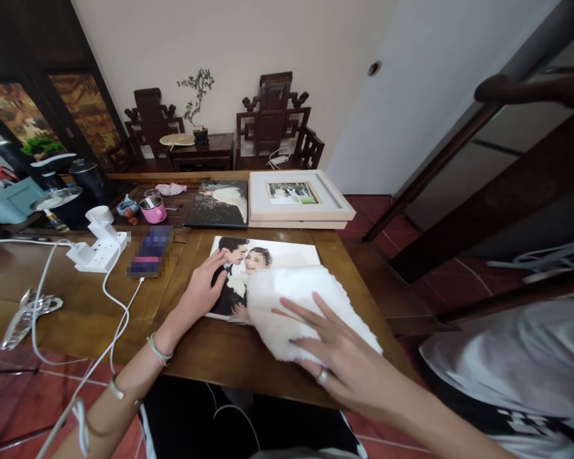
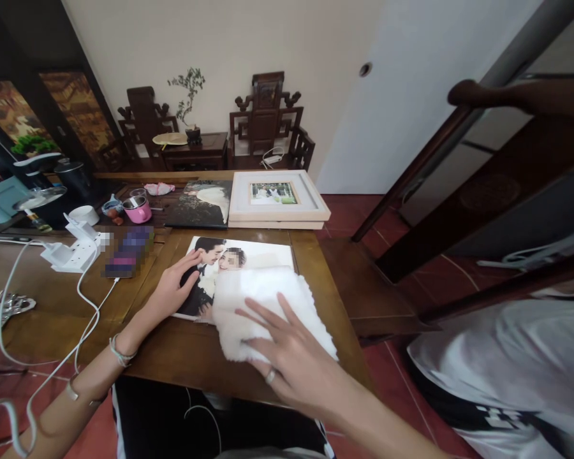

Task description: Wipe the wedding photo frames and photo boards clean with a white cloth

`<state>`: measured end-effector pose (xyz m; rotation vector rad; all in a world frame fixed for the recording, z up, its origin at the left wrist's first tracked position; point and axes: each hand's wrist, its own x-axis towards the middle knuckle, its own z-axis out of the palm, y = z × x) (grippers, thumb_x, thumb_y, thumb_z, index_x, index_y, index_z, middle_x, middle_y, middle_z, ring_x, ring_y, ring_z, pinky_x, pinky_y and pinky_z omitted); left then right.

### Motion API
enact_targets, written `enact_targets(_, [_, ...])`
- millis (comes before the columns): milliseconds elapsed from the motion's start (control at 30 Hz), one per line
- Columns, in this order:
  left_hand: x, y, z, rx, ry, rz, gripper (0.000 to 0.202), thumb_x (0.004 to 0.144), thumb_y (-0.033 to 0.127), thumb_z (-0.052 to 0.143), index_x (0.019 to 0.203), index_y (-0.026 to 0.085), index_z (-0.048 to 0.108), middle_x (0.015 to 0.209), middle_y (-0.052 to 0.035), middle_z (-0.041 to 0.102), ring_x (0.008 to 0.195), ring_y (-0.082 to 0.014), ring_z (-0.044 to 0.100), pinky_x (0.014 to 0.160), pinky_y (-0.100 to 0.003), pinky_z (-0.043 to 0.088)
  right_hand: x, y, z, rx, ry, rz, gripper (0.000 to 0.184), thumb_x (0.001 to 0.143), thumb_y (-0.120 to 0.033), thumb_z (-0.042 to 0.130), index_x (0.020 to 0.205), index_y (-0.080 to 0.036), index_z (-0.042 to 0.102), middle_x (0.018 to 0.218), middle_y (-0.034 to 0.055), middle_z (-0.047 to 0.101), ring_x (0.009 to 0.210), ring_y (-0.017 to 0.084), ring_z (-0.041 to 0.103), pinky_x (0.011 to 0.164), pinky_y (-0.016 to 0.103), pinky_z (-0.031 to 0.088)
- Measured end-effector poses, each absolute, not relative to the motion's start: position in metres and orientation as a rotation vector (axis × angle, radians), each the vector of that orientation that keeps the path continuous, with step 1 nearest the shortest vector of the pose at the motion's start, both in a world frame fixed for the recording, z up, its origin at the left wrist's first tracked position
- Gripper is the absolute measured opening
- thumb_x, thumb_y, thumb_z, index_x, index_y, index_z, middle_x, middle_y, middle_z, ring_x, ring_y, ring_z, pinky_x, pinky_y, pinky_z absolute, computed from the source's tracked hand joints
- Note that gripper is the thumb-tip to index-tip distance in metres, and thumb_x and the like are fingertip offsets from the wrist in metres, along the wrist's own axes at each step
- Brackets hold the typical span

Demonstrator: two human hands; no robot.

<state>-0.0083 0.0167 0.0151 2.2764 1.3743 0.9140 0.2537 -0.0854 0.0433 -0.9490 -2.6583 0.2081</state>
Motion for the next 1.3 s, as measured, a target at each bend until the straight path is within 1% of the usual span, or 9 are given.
enact_targets(167, [-0.008, 0.016, 0.017, 2.269, 1.371, 0.906, 0.035, 0.091, 0.022, 0.044, 0.121, 0.01, 0.059, 0.138, -0.0134, 0.052, 0.134, -0.0217, 0.041, 0.114, -0.041, 0.031, 0.255, -0.02, 0.04, -1.032, -2.638, 0.156, 0.029, 0.092, -0.017, 0.04, 0.104, -0.017, 0.066, 0.135, 0.0189, 0.052, 0.137, 0.028, 0.031, 0.109, 0.063, 0.02])
enact_targets(367, [-0.009, 0.017, 0.018, 2.254, 1.373, 0.911, 0.036, 0.091, 0.024, 0.045, 0.122, 0.012, 0.059, 0.138, -0.0133, 0.052, 0.133, -0.0222, 0.042, 0.113, -0.042, 0.032, 0.248, 0.034, 0.038, -1.262, -2.552, 0.039, 0.032, 0.093, -0.018, 0.04, 0.117, -0.013, 0.061, 0.131, 0.0202, 0.055, 0.136, 0.029, 0.032, 0.107, 0.063, 0.023])
enact_targets(467, [-0.009, 0.017, 0.017, 2.261, 1.37, 0.92, 0.036, 0.091, 0.024, 0.044, 0.122, 0.012, 0.059, 0.138, -0.0127, 0.052, 0.134, -0.0217, 0.042, 0.113, -0.042, 0.032, 0.243, 0.015, 0.036, -1.237, -2.538, 0.058, 0.032, 0.091, -0.015, 0.041, 0.115, -0.013, 0.062, 0.132, 0.0193, 0.055, 0.138, 0.031, 0.028, 0.106, 0.065, 0.022])
enact_targets(600, [-0.009, 0.018, 0.016, 2.27, 1.375, 0.918, 0.037, 0.091, 0.024, 0.043, 0.123, 0.012, 0.058, 0.138, -0.0125, 0.052, 0.134, -0.0215, 0.041, 0.113, -0.042, 0.031, 0.24, -0.047, 0.035, -1.104, -2.559, 0.145, 0.032, 0.088, -0.012, 0.041, 0.107, -0.017, 0.066, 0.142, 0.0128, 0.046, 0.139, 0.032, 0.023, 0.108, 0.067, 0.017])
enact_targets(767, [-0.008, 0.017, 0.016, 2.268, 1.391, 0.921, 0.036, 0.09, 0.022, 0.044, 0.122, 0.014, 0.059, 0.138, -0.0109, 0.052, 0.133, -0.0213, 0.042, 0.112, -0.043, 0.034, 0.246, -0.093, 0.04, -0.977, -2.637, 0.261, 0.028, 0.085, -0.012, 0.044, 0.098, -0.021, 0.067, 0.145, 0.0073, 0.043, 0.139, 0.028, 0.026, 0.11, 0.065, 0.017])
enact_targets(900, [-0.007, 0.016, 0.017, 2.255, 1.409, 0.927, 0.036, 0.091, 0.022, 0.043, 0.121, 0.014, 0.06, 0.137, -0.0113, 0.052, 0.133, -0.0217, 0.043, 0.112, -0.044, 0.034, 0.256, -0.067, 0.043, -1.03, -2.616, 0.25, 0.026, 0.09, -0.016, 0.042, 0.097, -0.019, 0.067, 0.139, 0.0136, 0.05, 0.137, 0.026, 0.031, 0.112, 0.06, 0.019])
enact_targets(967, [-0.006, 0.016, 0.017, 2.252, 1.417, 0.929, 0.036, 0.091, 0.023, 0.043, 0.121, 0.014, 0.06, 0.138, -0.0116, 0.052, 0.133, -0.022, 0.043, 0.112, -0.044, 0.034, 0.26, -0.042, 0.043, -1.075, -2.6, 0.221, 0.028, 0.092, -0.017, 0.04, 0.098, -0.018, 0.067, 0.135, 0.0145, 0.053, 0.137, 0.025, 0.031, 0.111, 0.059, 0.02])
enact_targets(1133, [-0.006, 0.017, 0.015, 2.261, 1.412, 0.936, 0.036, 0.091, 0.024, 0.044, 0.123, 0.015, 0.059, 0.139, -0.0109, 0.051, 0.133, -0.0224, 0.043, 0.112, -0.045, 0.034, 0.253, 0.021, 0.046, -1.193, -2.564, 0.165, 0.033, 0.096, -0.025, 0.036, 0.119, -0.019, 0.059, 0.133, 0.0132, 0.055, 0.135, 0.026, 0.035, 0.11, 0.058, 0.024])
enact_targets(1300, [-0.006, 0.017, 0.015, 2.243, 1.418, 0.933, 0.036, 0.091, 0.024, 0.044, 0.123, 0.014, 0.059, 0.138, -0.0113, 0.051, 0.133, -0.0224, 0.042, 0.113, -0.044, 0.033, 0.237, 0.043, 0.044, -1.273, -2.536, 0.129, 0.035, 0.096, -0.022, 0.035, 0.122, -0.014, 0.058, 0.132, 0.0174, 0.055, 0.137, 0.029, 0.031, 0.108, 0.061, 0.022])
